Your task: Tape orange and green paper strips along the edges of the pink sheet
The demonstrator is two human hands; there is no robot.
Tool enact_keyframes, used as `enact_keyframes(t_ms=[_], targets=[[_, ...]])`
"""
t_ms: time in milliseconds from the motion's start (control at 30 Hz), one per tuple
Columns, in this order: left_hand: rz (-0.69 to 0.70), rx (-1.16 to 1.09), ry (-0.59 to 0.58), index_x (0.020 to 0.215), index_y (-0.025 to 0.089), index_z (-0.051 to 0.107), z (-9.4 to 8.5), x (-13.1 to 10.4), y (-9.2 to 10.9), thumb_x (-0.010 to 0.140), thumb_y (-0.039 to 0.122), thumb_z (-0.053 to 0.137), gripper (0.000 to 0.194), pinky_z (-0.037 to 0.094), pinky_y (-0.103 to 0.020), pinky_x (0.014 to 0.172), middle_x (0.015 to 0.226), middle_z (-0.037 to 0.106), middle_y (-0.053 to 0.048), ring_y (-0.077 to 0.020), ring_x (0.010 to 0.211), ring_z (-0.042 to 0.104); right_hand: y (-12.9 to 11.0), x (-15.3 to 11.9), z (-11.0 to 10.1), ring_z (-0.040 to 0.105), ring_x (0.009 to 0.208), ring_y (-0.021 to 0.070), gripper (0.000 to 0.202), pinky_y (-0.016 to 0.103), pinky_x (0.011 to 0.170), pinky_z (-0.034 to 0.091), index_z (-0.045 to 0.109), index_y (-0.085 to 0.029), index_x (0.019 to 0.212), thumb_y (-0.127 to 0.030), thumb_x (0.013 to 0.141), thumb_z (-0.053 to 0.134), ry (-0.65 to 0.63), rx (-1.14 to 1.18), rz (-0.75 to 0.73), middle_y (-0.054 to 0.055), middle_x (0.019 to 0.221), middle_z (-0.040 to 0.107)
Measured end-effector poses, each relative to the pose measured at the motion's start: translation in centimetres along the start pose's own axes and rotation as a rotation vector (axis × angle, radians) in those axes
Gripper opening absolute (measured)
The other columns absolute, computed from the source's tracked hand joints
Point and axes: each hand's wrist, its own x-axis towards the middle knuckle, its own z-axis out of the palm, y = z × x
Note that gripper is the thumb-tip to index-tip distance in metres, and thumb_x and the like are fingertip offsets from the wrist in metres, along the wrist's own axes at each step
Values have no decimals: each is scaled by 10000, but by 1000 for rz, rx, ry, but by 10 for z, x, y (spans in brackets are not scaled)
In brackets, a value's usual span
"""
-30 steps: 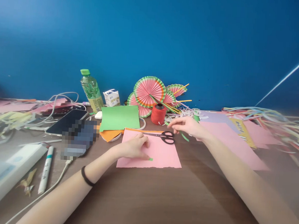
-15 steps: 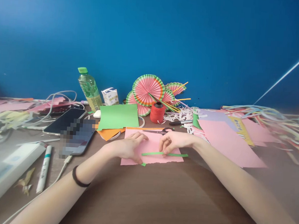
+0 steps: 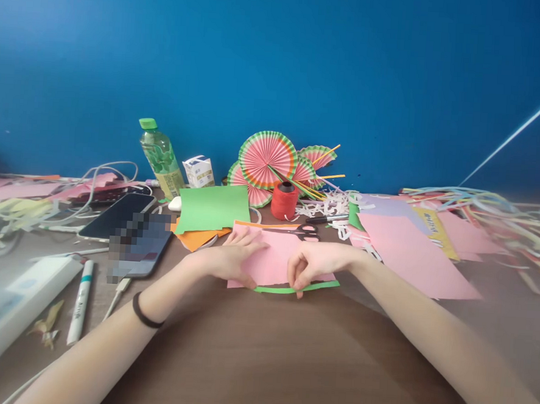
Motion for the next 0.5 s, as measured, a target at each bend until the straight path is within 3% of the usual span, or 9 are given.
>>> enact_keyframes(t_ms=[200,500], targets=[[-44,62,-47,1377,297,148,-4,-7,-1,540,458,656,992,45,-539,1023,1472,-46,-55,-344,1297,-147,-1,1,4,520,558,73,189,162,490,403,642,-127,776,-255,638,627,38,-108,50,-1,669,613],[-2,38,-117,1387,285,101,-10,-11,-2,543,487,645,1025,56,-539,1020,1464,-55,-72,-347,1298,-127,-3,5,12,448,503,63,167,167,436,332,623,-131,755,-238,628,616,102,-308,57,-21,618,573]])
